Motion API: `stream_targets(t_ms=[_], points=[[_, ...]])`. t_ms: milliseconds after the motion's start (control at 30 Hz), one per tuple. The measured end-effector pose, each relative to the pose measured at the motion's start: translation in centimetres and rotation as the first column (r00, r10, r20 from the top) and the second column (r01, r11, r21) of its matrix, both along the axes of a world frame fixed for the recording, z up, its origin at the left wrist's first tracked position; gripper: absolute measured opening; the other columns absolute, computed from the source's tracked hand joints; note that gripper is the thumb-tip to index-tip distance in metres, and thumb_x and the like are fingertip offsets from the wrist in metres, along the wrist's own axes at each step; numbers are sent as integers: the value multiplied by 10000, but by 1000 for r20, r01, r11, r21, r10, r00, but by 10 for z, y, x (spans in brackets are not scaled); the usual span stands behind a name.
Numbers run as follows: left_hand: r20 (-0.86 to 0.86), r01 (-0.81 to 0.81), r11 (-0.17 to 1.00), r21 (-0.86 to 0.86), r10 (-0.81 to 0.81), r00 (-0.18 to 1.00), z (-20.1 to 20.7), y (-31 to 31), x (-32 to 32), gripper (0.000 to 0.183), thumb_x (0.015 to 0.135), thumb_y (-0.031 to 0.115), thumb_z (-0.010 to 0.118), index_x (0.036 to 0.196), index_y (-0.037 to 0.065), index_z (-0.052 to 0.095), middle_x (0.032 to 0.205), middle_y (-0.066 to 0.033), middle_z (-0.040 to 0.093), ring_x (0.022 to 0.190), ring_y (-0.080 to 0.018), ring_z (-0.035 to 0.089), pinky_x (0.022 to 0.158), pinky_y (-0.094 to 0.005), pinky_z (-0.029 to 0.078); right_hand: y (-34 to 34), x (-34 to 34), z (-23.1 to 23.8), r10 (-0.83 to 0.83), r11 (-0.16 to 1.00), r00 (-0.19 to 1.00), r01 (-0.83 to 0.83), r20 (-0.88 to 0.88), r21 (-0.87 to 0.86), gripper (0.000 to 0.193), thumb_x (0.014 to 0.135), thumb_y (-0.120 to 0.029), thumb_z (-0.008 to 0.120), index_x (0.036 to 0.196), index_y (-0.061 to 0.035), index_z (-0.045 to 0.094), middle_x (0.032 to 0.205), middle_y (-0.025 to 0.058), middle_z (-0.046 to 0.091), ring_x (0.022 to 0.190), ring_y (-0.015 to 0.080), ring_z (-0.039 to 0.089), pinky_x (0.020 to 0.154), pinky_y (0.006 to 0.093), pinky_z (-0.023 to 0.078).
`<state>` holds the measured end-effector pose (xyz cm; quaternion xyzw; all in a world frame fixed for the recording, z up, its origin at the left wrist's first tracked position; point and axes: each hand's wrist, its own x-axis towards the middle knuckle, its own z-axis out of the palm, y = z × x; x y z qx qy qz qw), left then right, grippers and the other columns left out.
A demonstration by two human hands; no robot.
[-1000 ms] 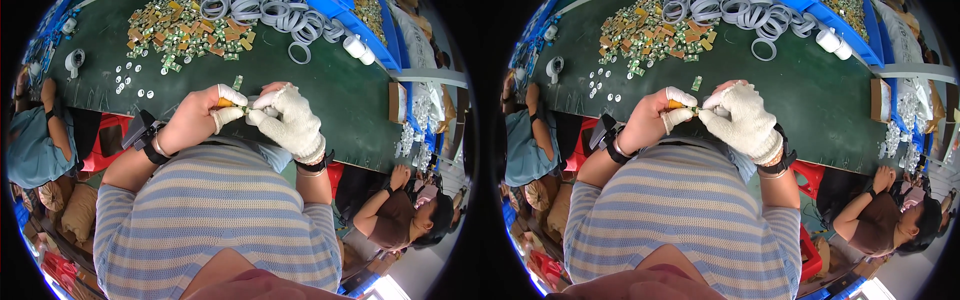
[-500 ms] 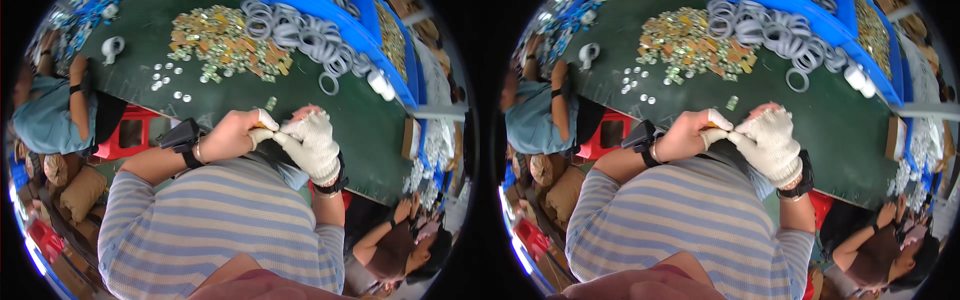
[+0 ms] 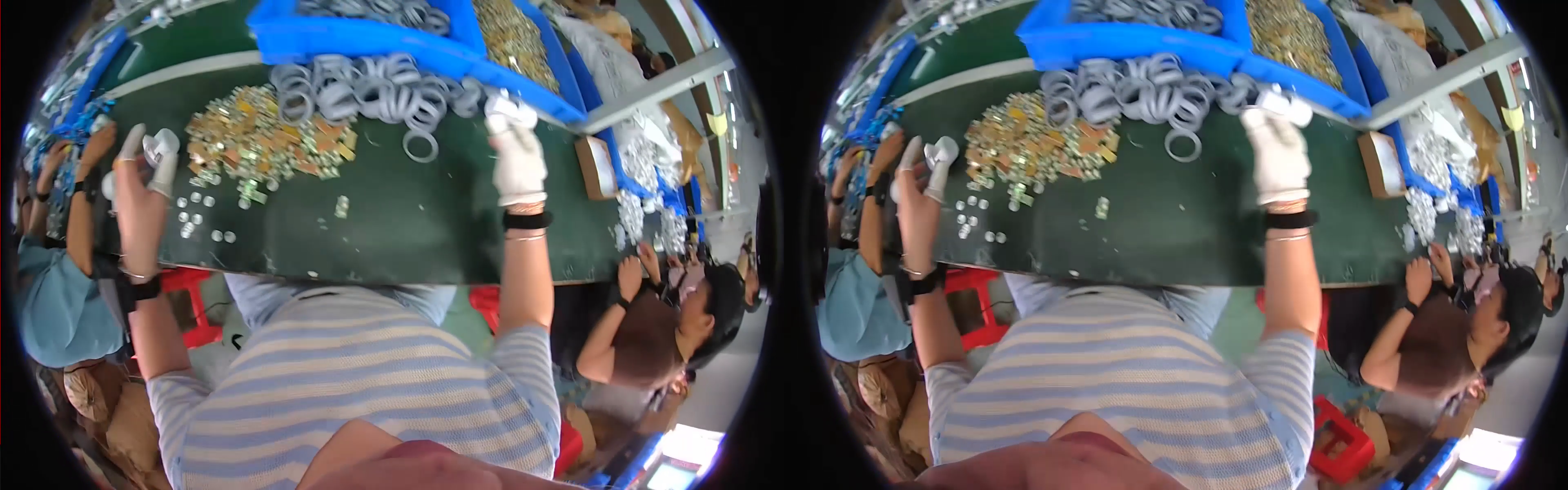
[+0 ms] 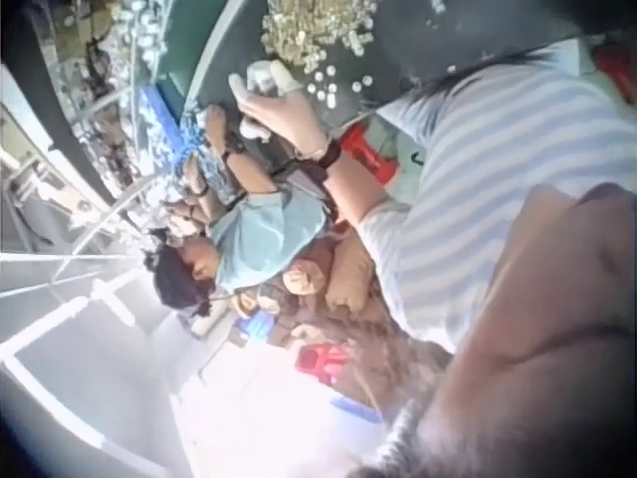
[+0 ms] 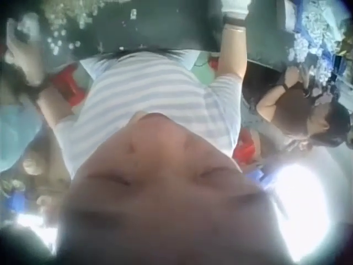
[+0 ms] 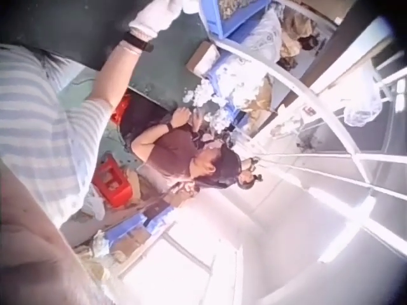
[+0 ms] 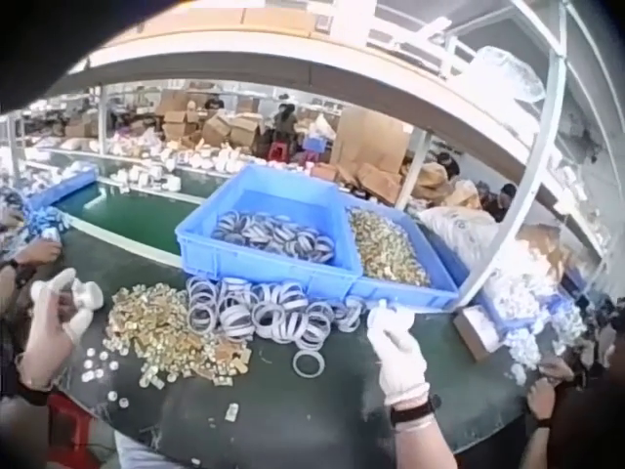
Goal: Assembling small plastic and metal components at a factory workbench.
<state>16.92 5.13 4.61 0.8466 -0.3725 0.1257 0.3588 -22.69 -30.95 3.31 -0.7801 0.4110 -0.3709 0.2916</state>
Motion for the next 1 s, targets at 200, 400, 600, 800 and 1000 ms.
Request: stream_targets(t_ms=[200,400,600,800,1000], points=[[-66,-39,76,-996,-978,-198,95,-36,-144,1049,936,838,405,1693,193,73,1669,-233,309,1034,-408,688,949,-520,548,-129,-13,-25,-344,907,938,342,36,-245,561,948,-406,746,1261,57,686,1192,203,712,1137,276,659,1015,399,497],[-233,-147,316,-937,-882,-409,176,17,-217,1196,869,861,512,1687,150,7,1472,-346,470,894,-397,718,990,-491,536,-102,24,-15,-403,899,707,189,-581,-394,432,889,-509,711,1201,-215,764,1154,145,743,1179,355,647,1031,481,492],[15,-36,-1,-999,-920,-391,150,4,-212,1141,895,840,491,1669,224,-78,1536,-327,397,947,-410,706,1027,-502,508,-101,24,-23,-462,864,722,233,-516,-447,413,881,-497,728,1121,-161,744,1110,151,736,1155,355,648,1101,475,442],[312,77,-386,-919,-833,-457,126,-40,-198,1089,926,815,466,1646,313,-179,1612,-305,310,1010,-424,693,1072,-515,474,-112,21,-31,-393,891,733,153,-556,-427,424,888,-456,743,1170,-140,729,1160,154,727,1216,348,622,1152,479,393],[573,-340,-461,-820,-680,-458,125,-7,-222,1051,923,783,522,1656,400,-126,1636,-290,301,1118,-510,657,1100,-588,450,-103,3,-18,-359,926,705,189,-612,-326,539,866,-493,765,1283,-158,700,1276,142,688,1326,359,552,1093,517,450]])
